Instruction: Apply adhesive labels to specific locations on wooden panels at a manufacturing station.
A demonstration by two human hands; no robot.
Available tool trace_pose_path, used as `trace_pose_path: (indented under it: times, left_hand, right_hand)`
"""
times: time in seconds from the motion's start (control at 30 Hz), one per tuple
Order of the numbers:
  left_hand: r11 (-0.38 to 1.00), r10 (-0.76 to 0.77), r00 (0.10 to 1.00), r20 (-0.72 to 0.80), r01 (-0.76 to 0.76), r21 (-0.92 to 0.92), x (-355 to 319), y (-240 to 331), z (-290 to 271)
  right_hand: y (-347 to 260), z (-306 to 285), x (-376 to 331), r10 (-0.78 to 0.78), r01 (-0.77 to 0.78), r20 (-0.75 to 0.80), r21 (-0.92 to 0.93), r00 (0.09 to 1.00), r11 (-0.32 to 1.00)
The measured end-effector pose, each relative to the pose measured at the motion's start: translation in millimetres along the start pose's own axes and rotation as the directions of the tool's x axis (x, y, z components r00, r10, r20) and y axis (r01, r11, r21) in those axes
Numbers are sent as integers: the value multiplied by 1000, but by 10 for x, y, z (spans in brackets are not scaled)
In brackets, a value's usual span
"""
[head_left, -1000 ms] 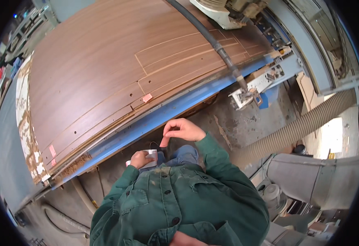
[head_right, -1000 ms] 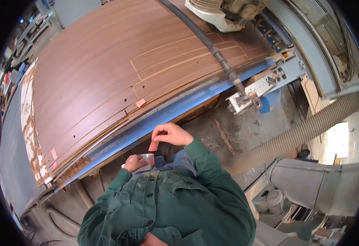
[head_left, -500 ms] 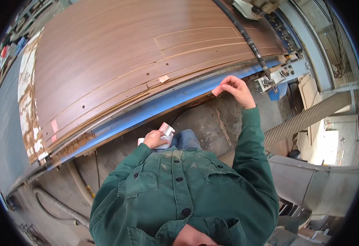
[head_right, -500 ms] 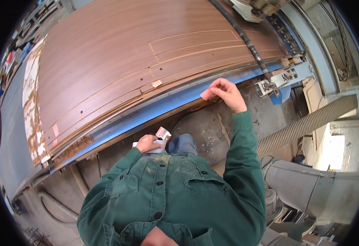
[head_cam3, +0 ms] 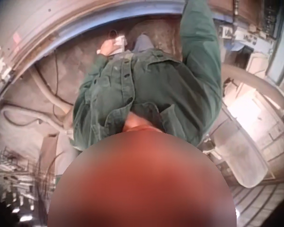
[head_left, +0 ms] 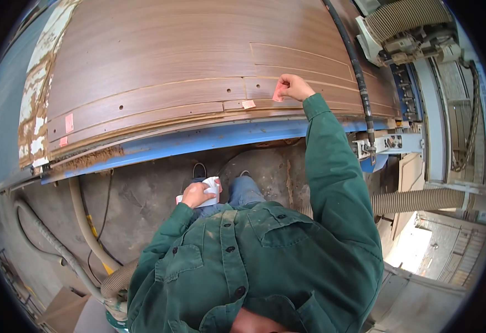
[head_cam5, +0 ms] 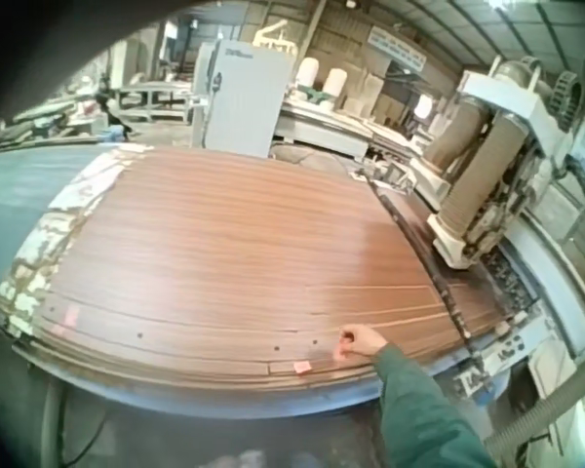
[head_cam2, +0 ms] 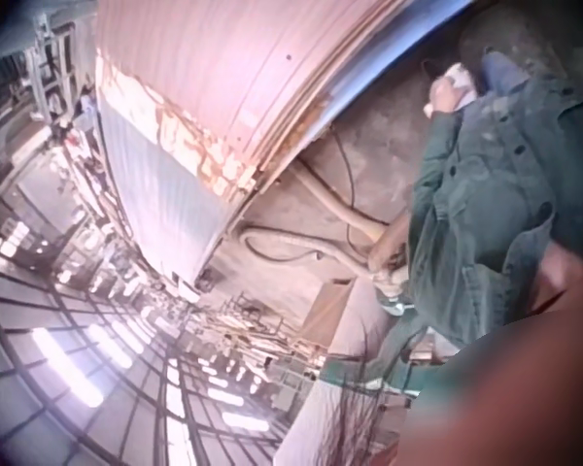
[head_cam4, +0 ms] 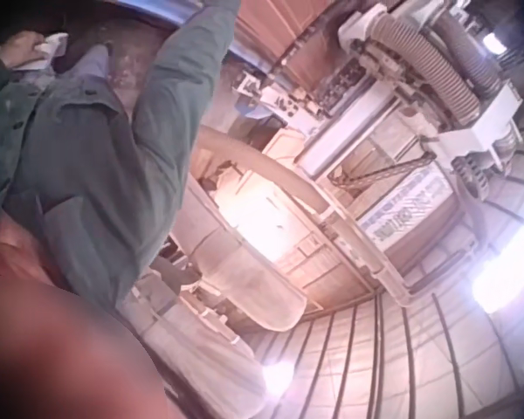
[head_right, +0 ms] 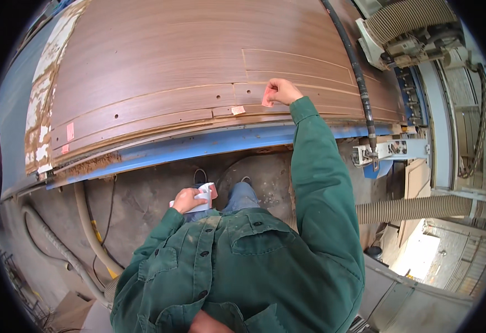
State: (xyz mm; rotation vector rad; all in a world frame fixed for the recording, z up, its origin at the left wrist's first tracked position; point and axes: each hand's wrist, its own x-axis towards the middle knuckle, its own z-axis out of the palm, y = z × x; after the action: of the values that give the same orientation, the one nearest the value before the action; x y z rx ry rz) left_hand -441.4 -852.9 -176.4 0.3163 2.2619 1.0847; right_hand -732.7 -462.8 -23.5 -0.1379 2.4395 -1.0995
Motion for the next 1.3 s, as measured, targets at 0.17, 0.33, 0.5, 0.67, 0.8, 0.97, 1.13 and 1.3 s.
trace_pose_path:
  times: [0.17,0.33,0.5,0.67,0.8,0.97,1.13,1.3]
  left_hand:
    - [994,-108,994,-24,109,15,23,-53,114]
    - [985,-165,971,-173,170,15,65,52,295]
    - [970,-241,950,-200,243,-16,194,376,480]
    - [960,-279,938,-207,271,-69,416,794,650]
    - [942,-311,931,-190,277,-188,580,1125,539]
    - [850,-158,969,-188,36,-525,683,1643,85]
    - [686,-129,970,-205,-62,-725,748,2061,-279]
    - [896,-178,938,-296,30,-443,632,2026,-527]
  right_hand:
    - [285,-47,369,-54,47,-19,-273,998,961]
    - [475,-66,597,-48,63,68,-233,997,970]
    - [455,-39,592,-33,61,92,-326,995,944]
    - [464,-22,467,-250,21,-288,-615,924,788]
    - [398,-30,396,-175,-99,-405,-571,898,815]
    - [90,359,-81,-590,498,-152,-395,793,772]
    - [28,796,-691,-344,-86,730,481,590,873]
    - [286,392,-663,-336,77,598,416,728,906]
